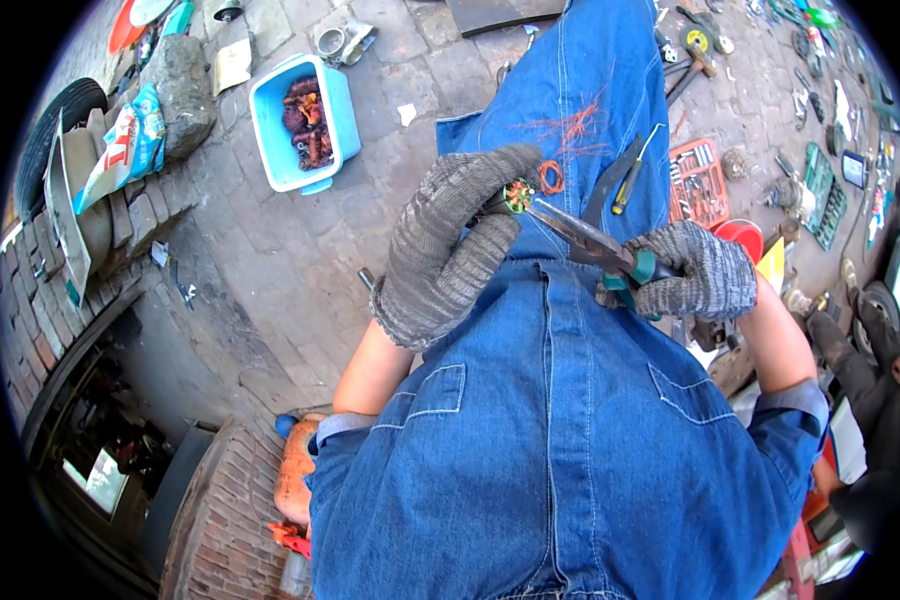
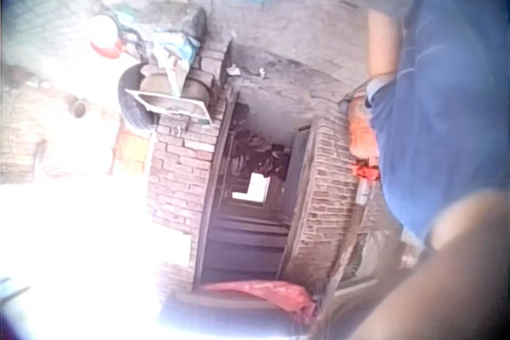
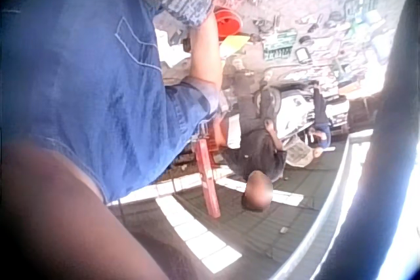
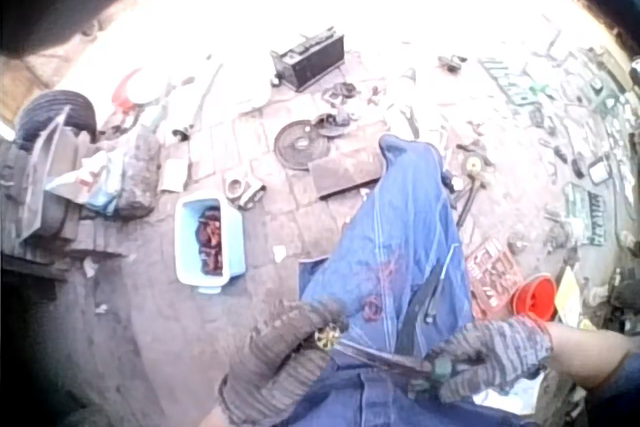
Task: The person sits on the ground and uses pliers to strip and twist copper wires attached to a small cylindrical component. They repeatedly manipulate the wires and the component, occasionally using a screwdriver to adjust internal parts.
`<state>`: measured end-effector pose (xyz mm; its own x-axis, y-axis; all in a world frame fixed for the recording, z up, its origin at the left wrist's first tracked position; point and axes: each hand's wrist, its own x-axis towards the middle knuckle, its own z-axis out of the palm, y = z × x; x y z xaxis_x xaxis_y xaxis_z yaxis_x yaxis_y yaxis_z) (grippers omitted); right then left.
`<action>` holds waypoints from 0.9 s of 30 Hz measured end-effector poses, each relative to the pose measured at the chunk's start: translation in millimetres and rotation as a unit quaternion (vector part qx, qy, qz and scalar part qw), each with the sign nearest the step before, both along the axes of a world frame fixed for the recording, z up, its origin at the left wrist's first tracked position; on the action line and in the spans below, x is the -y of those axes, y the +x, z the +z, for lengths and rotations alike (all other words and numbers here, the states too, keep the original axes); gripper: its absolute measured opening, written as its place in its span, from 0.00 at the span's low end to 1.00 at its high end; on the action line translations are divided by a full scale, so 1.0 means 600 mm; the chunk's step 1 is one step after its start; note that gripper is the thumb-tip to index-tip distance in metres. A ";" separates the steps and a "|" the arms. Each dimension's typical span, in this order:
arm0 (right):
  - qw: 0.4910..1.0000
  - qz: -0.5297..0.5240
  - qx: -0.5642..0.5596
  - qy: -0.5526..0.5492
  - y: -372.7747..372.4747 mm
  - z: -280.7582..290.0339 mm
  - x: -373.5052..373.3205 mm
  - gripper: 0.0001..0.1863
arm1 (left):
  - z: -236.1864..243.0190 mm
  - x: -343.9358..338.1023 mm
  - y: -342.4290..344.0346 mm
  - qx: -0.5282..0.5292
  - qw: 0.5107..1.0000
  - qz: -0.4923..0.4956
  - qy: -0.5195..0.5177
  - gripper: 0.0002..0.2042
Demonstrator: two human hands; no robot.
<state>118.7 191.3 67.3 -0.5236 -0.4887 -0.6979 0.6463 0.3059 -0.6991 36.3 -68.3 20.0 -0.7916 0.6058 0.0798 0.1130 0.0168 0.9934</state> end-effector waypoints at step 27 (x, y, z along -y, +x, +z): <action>0.997 0.000 0.073 -0.019 -0.013 0.022 0.022 0.12 | 0.012 0.005 -0.042 -0.237 0.962 -0.092 -0.103 0.19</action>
<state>111.1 178.3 80.4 -0.4180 -0.5158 -0.7478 0.7422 0.2808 -0.6085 10.9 -71.5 27.3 -0.5742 0.7736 0.2679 0.5714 0.1443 0.8079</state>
